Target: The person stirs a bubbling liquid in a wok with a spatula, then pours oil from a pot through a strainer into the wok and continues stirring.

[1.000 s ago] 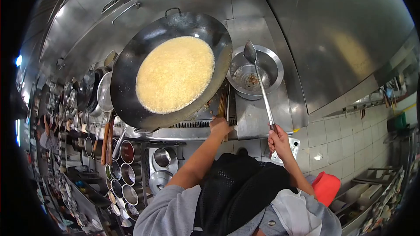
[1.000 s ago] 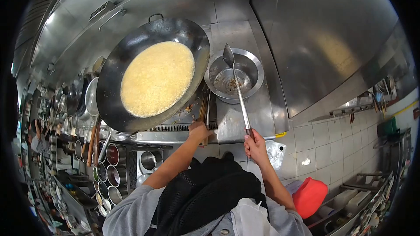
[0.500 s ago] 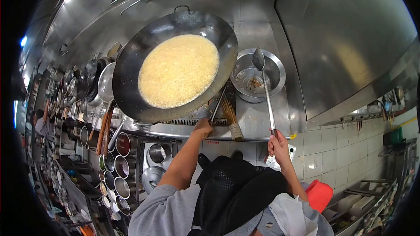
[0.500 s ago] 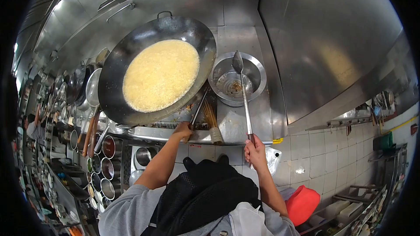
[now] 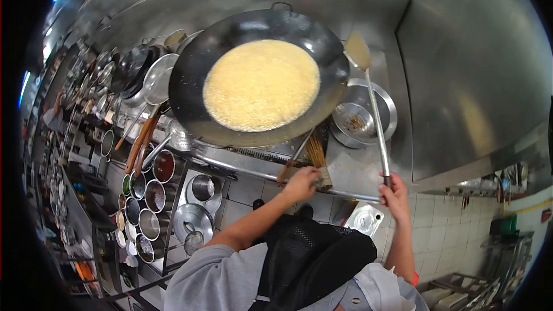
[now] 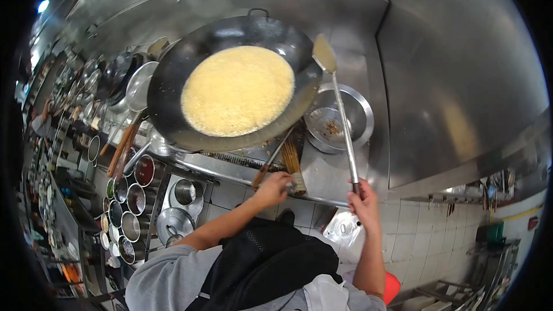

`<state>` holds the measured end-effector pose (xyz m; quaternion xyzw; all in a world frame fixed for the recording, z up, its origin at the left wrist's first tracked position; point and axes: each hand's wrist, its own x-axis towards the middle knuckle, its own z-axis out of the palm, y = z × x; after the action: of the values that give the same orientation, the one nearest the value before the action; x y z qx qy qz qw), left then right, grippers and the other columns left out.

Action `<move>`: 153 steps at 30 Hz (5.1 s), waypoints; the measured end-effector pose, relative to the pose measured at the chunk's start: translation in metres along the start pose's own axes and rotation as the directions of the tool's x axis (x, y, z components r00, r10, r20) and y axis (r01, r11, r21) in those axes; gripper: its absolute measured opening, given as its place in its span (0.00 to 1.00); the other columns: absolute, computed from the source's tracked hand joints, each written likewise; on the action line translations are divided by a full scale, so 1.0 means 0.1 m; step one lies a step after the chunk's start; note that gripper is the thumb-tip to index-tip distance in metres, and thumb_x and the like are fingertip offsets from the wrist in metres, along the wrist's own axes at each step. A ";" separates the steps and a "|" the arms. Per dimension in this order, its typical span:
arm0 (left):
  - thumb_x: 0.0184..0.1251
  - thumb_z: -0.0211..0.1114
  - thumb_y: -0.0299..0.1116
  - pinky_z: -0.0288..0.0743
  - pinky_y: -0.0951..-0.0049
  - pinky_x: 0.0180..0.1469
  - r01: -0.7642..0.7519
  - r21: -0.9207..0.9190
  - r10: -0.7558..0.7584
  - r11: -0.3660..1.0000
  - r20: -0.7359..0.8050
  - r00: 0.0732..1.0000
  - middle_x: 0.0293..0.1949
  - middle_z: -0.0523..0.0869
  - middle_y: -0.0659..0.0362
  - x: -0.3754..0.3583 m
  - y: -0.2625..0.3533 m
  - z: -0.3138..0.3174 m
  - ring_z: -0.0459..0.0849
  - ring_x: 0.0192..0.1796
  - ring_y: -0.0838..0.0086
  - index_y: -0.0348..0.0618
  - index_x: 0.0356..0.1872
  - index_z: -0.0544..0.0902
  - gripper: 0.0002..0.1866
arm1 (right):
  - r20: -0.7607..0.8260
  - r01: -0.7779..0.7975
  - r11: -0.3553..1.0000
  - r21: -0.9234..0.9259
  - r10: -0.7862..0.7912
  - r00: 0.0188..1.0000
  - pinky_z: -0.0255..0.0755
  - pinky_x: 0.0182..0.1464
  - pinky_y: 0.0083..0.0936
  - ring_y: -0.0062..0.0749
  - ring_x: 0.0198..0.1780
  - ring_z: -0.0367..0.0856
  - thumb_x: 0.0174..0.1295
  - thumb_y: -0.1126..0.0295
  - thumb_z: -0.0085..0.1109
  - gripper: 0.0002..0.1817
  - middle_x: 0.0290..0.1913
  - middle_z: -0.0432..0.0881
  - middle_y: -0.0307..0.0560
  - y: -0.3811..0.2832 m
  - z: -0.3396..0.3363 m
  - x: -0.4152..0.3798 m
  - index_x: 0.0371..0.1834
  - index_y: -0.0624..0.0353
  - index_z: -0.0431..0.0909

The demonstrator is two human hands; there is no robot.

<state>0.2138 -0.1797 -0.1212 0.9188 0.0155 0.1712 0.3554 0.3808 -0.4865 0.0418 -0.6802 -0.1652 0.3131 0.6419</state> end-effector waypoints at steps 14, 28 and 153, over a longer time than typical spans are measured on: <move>0.58 0.73 0.14 0.87 0.56 0.60 -0.177 0.057 0.182 0.982 -0.502 0.846 0.55 0.94 0.53 -0.84 0.45 -2.85 0.91 0.60 0.51 0.43 0.56 0.91 0.23 | 0.377 0.390 0.141 -0.910 -0.111 0.919 0.86 0.48 0.36 0.50 0.40 0.94 0.60 0.75 0.78 0.23 0.40 0.94 0.56 -2.82 1.60 0.13 0.61 0.56 0.91; 0.72 0.76 0.32 0.75 0.46 0.74 -0.155 0.212 0.233 0.965 -0.414 0.880 0.52 0.88 0.55 -0.97 -0.54 -3.58 0.86 0.58 0.54 0.45 0.61 0.89 0.18 | 0.302 0.334 0.069 -0.940 -0.288 0.909 0.87 0.54 0.58 0.65 0.49 0.93 0.72 0.66 0.67 0.23 0.45 0.93 0.64 -0.83 3.80 2.11 0.71 0.45 0.84; 0.75 0.78 0.34 0.69 0.59 0.46 0.033 0.223 0.083 0.974 -0.491 0.867 0.28 0.79 0.58 -0.58 -0.21 -3.30 0.82 0.36 0.60 0.46 0.28 0.77 0.18 | 0.362 0.363 -0.087 -0.928 -0.442 0.821 0.88 0.51 0.57 0.62 0.46 0.94 0.76 0.62 0.68 0.23 0.45 0.93 0.60 -1.03 2.88 3.93 0.74 0.41 0.82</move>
<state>0.0541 0.0409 0.0749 0.8778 0.1137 0.4036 0.2314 0.5097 -0.0062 0.0638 -0.8519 -0.5065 -0.1111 0.0729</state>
